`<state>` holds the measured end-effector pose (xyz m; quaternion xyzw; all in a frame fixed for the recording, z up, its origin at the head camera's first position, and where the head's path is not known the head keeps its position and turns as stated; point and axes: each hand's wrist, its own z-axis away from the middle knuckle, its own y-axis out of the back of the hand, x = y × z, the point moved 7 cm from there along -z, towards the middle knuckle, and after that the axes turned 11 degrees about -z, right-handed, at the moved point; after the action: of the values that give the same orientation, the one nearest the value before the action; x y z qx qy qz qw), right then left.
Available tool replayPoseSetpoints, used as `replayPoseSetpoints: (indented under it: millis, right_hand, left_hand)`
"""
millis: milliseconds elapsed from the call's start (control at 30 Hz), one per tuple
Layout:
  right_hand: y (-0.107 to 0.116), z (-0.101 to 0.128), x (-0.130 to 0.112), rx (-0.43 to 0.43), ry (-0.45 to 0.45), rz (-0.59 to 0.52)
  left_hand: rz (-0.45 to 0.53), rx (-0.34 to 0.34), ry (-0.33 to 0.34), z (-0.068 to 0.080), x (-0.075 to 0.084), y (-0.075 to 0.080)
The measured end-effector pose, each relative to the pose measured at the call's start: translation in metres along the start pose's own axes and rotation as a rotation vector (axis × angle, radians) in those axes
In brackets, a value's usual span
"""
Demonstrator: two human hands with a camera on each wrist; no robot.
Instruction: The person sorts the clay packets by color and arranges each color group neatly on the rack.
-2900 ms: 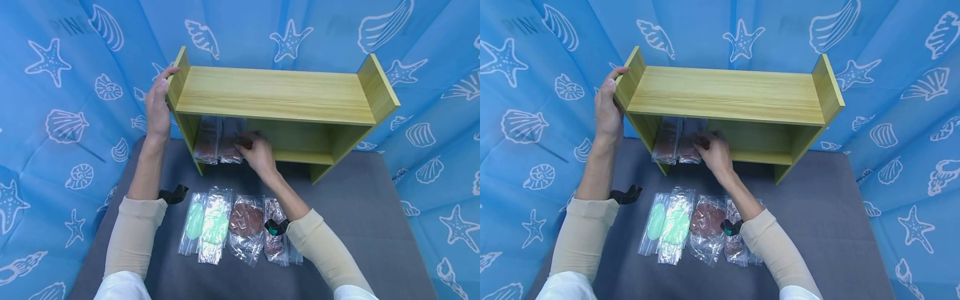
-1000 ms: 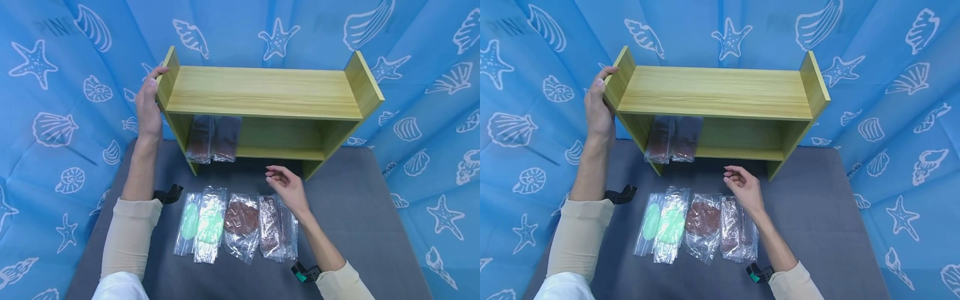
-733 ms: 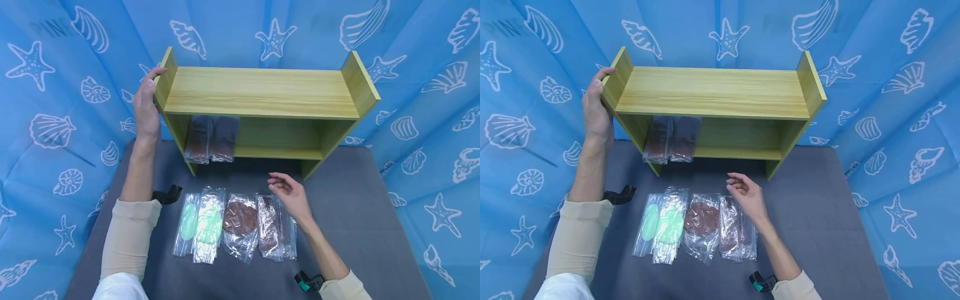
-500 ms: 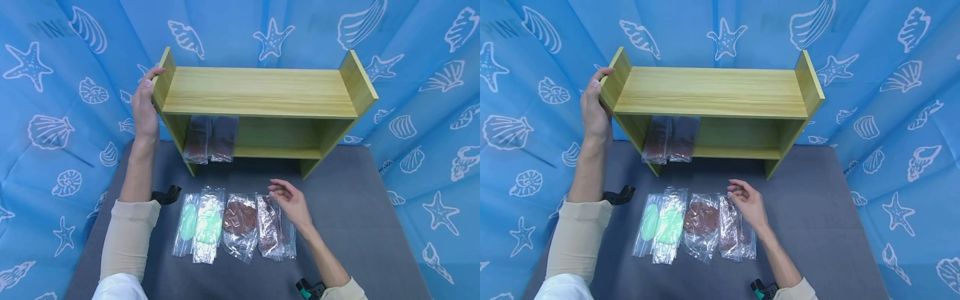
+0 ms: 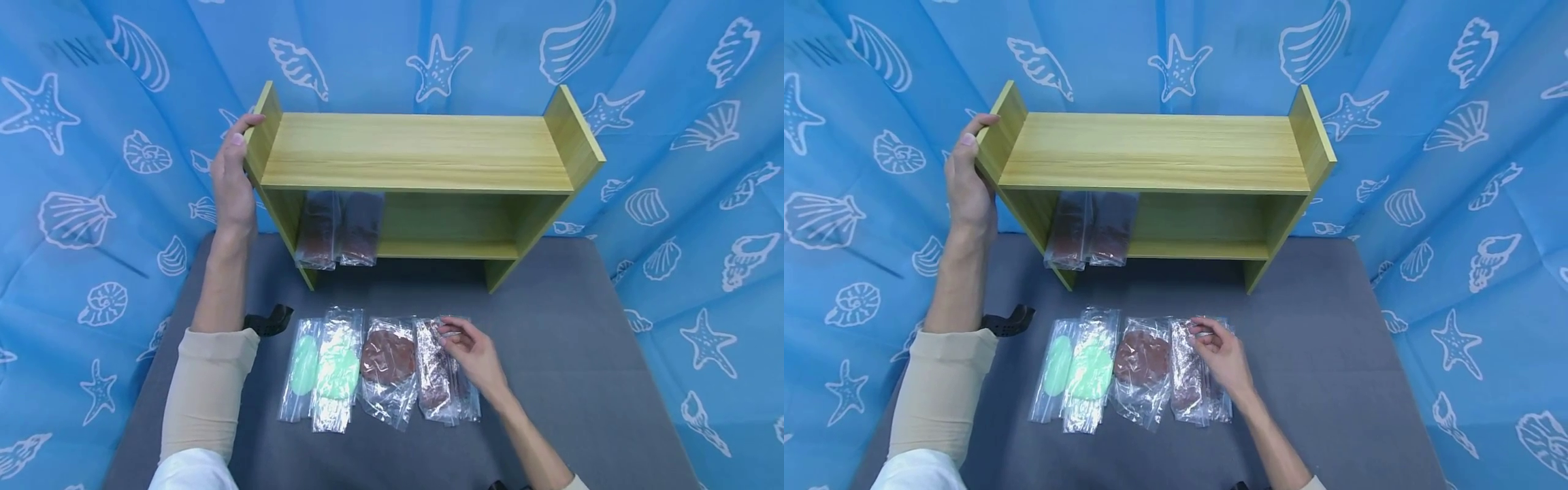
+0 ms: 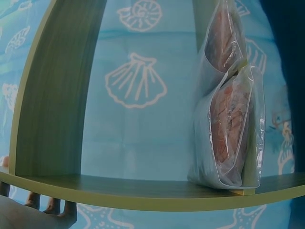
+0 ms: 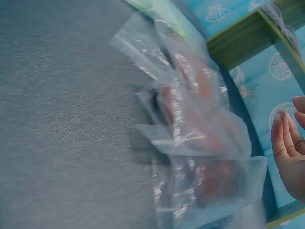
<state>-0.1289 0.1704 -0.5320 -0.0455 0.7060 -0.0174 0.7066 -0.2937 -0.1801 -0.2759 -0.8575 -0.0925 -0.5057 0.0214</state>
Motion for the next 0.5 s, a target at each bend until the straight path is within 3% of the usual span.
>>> replayPoseSetpoints:
  millis: [267,500]
  right_hand:
    - [0.006,0.017,0.011,0.003,-0.024,0.022]
    - [0.012,0.032,0.021,0.047,-0.062,0.078]
  left_hand:
    - [-0.003,0.01,0.003,0.007,0.016,-0.003]
    - [-0.022,0.003,0.004,0.003,0.006,-0.002]
